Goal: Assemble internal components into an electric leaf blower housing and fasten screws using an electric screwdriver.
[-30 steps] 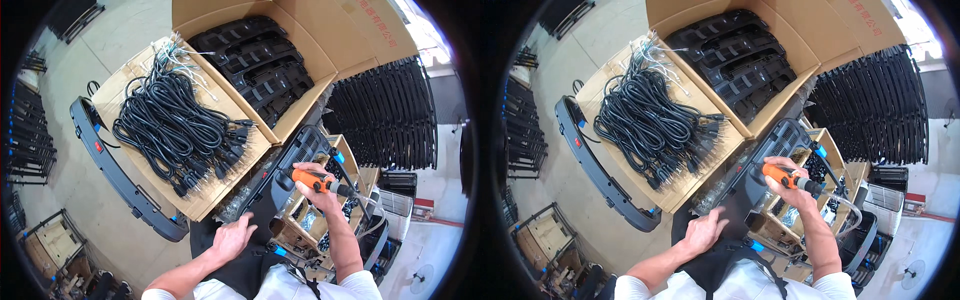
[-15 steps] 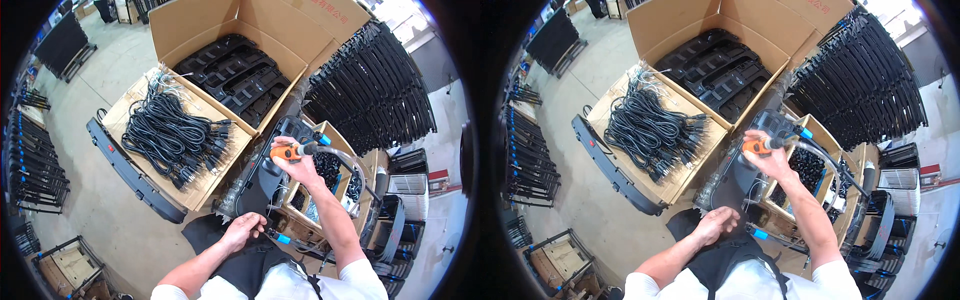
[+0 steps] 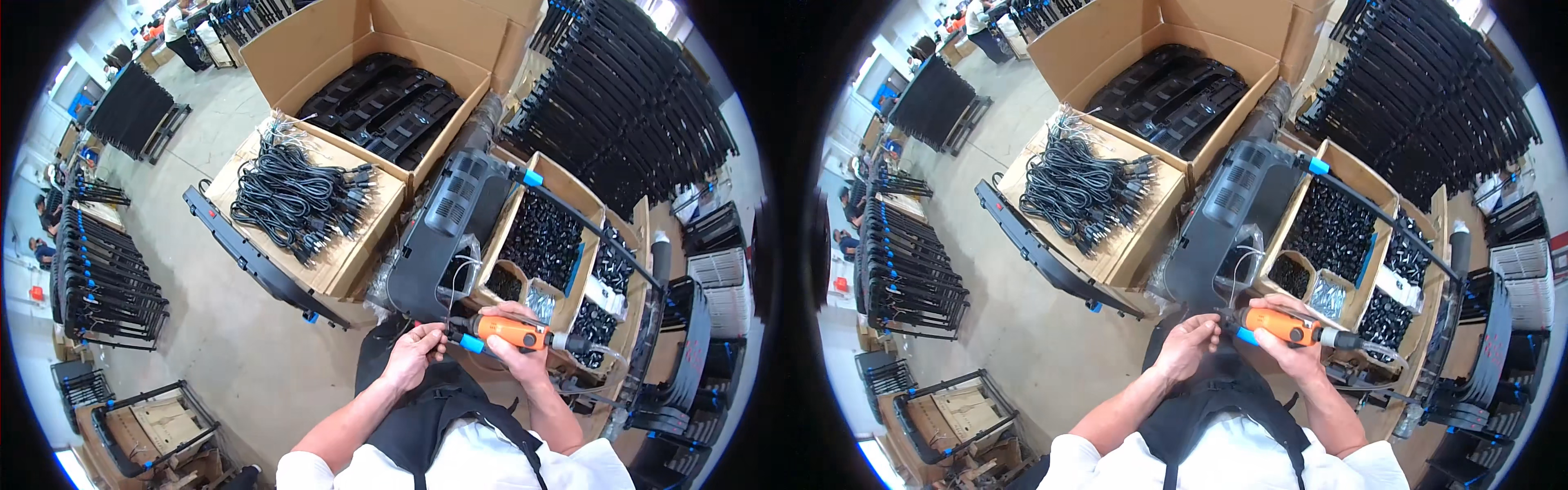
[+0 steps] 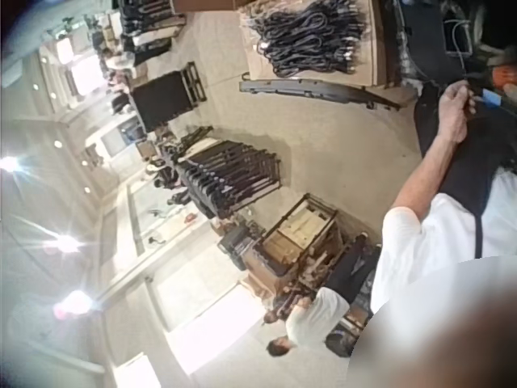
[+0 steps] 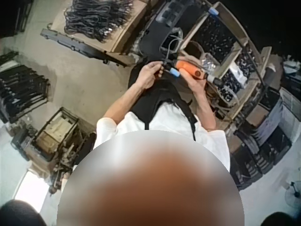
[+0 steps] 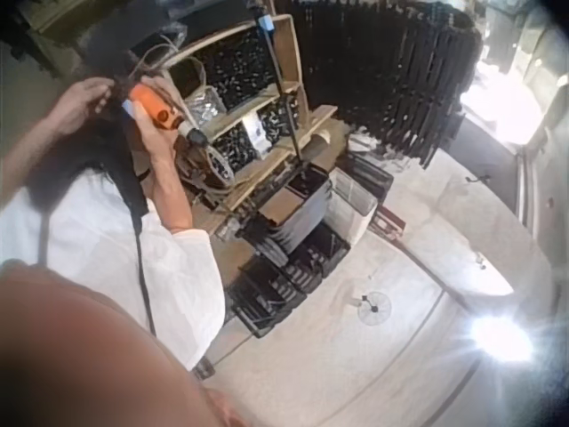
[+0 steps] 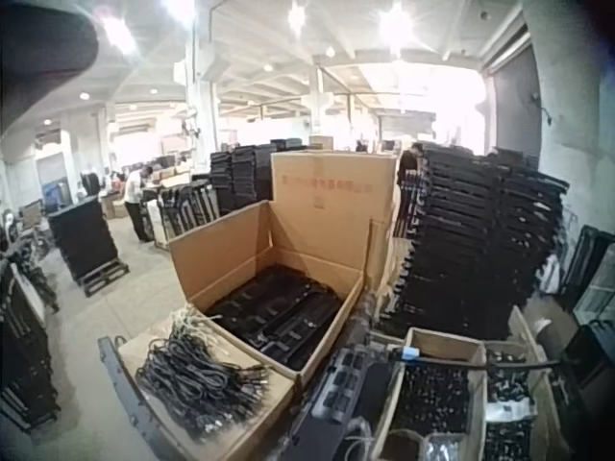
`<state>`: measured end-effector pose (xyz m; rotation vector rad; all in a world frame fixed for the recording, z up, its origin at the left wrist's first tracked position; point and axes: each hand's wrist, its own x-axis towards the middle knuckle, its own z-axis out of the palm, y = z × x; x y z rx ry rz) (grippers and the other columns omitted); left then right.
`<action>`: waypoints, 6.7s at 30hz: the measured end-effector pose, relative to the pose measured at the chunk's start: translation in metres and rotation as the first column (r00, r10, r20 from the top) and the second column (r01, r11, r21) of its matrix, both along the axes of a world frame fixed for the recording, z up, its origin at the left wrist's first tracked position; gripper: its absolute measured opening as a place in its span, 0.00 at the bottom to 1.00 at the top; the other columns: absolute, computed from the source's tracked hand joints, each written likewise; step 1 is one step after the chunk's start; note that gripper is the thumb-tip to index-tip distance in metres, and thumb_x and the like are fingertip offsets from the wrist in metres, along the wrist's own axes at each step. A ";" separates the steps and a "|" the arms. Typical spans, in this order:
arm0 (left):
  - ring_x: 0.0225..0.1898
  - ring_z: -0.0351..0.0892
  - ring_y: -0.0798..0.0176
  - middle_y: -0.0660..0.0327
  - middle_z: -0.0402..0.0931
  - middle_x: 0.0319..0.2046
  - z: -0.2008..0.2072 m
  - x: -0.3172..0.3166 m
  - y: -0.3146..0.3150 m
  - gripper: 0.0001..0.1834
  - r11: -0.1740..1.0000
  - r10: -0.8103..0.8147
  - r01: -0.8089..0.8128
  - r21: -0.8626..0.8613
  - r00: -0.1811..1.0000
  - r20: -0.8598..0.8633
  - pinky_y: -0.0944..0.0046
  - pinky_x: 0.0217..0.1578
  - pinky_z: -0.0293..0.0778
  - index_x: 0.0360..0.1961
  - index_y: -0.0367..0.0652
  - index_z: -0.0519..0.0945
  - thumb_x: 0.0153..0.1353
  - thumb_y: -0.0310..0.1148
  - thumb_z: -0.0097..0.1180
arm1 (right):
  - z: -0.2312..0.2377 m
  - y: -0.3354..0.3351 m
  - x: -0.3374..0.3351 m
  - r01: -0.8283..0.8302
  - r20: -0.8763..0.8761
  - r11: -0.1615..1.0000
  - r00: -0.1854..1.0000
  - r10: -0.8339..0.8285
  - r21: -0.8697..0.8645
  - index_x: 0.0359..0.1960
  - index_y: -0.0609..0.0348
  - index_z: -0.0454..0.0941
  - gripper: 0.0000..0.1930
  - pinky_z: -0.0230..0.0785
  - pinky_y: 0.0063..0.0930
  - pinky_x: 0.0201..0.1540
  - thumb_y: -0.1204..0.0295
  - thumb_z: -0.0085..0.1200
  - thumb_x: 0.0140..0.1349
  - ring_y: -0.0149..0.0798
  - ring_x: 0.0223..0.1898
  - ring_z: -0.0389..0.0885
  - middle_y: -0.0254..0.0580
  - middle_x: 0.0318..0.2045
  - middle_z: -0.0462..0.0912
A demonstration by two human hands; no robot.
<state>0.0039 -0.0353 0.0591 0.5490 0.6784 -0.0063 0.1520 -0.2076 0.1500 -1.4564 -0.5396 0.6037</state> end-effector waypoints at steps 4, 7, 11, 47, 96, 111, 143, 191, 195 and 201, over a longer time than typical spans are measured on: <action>0.33 0.72 0.70 0.68 0.76 0.33 -0.009 -0.014 -0.022 0.13 0.996 0.017 -0.025 -0.091 0.996 -0.082 0.70 0.34 0.69 0.47 0.44 0.80 0.79 0.42 0.55 | 0.001 -0.029 -0.027 -0.002 0.020 1.000 1.000 0.002 0.015 0.60 0.64 0.74 0.27 0.75 0.42 0.64 0.75 0.68 0.58 0.43 0.56 0.84 0.51 0.55 0.85; 0.29 0.74 0.71 0.68 0.78 0.31 -0.010 -0.020 -0.033 0.14 0.982 0.048 -0.076 -0.173 0.986 -0.158 0.70 0.30 0.70 0.44 0.44 0.81 0.78 0.44 0.57 | -0.004 -0.046 -0.042 -0.024 0.067 0.999 0.997 0.026 -0.037 0.58 0.64 0.76 0.26 0.75 0.39 0.63 0.73 0.69 0.58 0.42 0.56 0.84 0.50 0.55 0.85; 0.31 0.73 0.70 0.68 0.77 0.32 -0.007 -0.015 -0.040 0.15 0.968 0.038 -0.088 -0.236 0.977 -0.210 0.70 0.30 0.70 0.47 0.44 0.81 0.79 0.44 0.54 | -0.008 -0.060 -0.053 -0.041 0.152 0.991 0.987 0.060 -0.123 0.60 0.61 0.77 0.26 0.75 0.38 0.66 0.79 0.69 0.59 0.42 0.60 0.84 0.48 0.57 0.85; 0.41 0.87 0.32 0.35 0.85 0.36 -0.017 0.011 0.094 0.37 -0.009 -0.141 0.590 0.807 0.798 -0.585 0.38 0.47 0.79 0.76 0.25 0.51 0.78 0.40 0.47 | 0.016 0.016 -0.060 0.125 0.217 0.914 0.975 -0.042 -0.386 0.60 0.54 0.79 0.25 0.77 0.35 0.63 0.73 0.70 0.60 0.37 0.56 0.85 0.40 0.55 0.87; 0.38 0.84 0.69 0.63 0.86 0.44 -0.025 -0.034 0.070 0.14 0.960 -0.224 0.223 -0.168 0.975 0.015 0.67 0.41 0.80 0.57 0.40 0.82 0.79 0.36 0.54 | 0.020 0.048 -0.063 0.003 0.147 0.951 0.988 0.045 -0.309 0.61 0.59 0.78 0.27 0.75 0.37 0.66 0.75 0.71 0.59 0.40 0.59 0.85 0.45 0.57 0.87; 0.32 0.81 0.70 0.68 0.81 0.33 -0.041 -0.020 0.068 0.13 0.935 -0.112 0.082 -0.345 0.991 -0.068 0.69 0.34 0.80 0.47 0.45 0.81 0.80 0.43 0.53 | 0.025 0.063 -0.066 -0.053 0.235 0.929 0.961 0.147 -0.365 0.60 0.62 0.78 0.26 0.76 0.39 0.66 0.77 0.70 0.58 0.42 0.59 0.84 0.49 0.56 0.86; 0.32 0.78 0.72 0.67 0.82 0.32 -0.040 -0.046 0.086 0.13 0.949 -0.291 0.297 -0.108 0.954 0.066 0.71 0.34 0.75 0.53 0.41 0.83 0.80 0.37 0.53 | -0.001 0.118 -0.060 -0.083 0.437 0.895 0.850 0.293 -0.439 0.52 0.57 0.83 0.20 0.82 0.35 0.57 0.74 0.70 0.56 0.44 0.53 0.89 0.45 0.54 0.88; 0.34 0.81 0.66 0.61 0.82 0.36 -0.020 0.026 0.119 0.17 0.958 -0.063 0.074 -0.276 0.997 0.049 0.65 0.36 0.78 0.56 0.40 0.75 0.84 0.41 0.41 | 0.013 0.172 0.002 -0.050 0.259 0.950 0.957 0.134 -0.308 0.62 0.59 0.78 0.25 0.76 0.33 0.64 0.75 0.68 0.63 0.37 0.59 0.84 0.42 0.57 0.86; 0.34 0.78 0.65 0.62 0.80 0.38 -0.014 0.019 0.124 0.15 0.973 -0.149 0.158 -0.168 0.987 0.065 0.64 0.38 0.75 0.54 0.41 0.76 0.84 0.39 0.40 | 0.005 0.186 0.008 -0.062 0.270 0.915 0.946 0.181 -0.398 0.61 0.57 0.79 0.24 0.77 0.31 0.61 0.72 0.69 0.63 0.35 0.56 0.86 0.40 0.55 0.87; 0.30 0.79 0.72 0.65 0.83 0.34 -0.028 0.009 0.123 0.14 0.980 -0.166 0.177 -0.088 0.979 0.118 0.70 0.31 0.74 0.51 0.40 0.81 0.81 0.40 0.51 | 0.007 0.202 0.009 -0.166 0.273 0.848 0.901 0.338 -0.503 0.56 0.59 0.80 0.22 0.76 0.35 0.63 0.77 0.70 0.60 0.39 0.58 0.85 0.45 0.57 0.86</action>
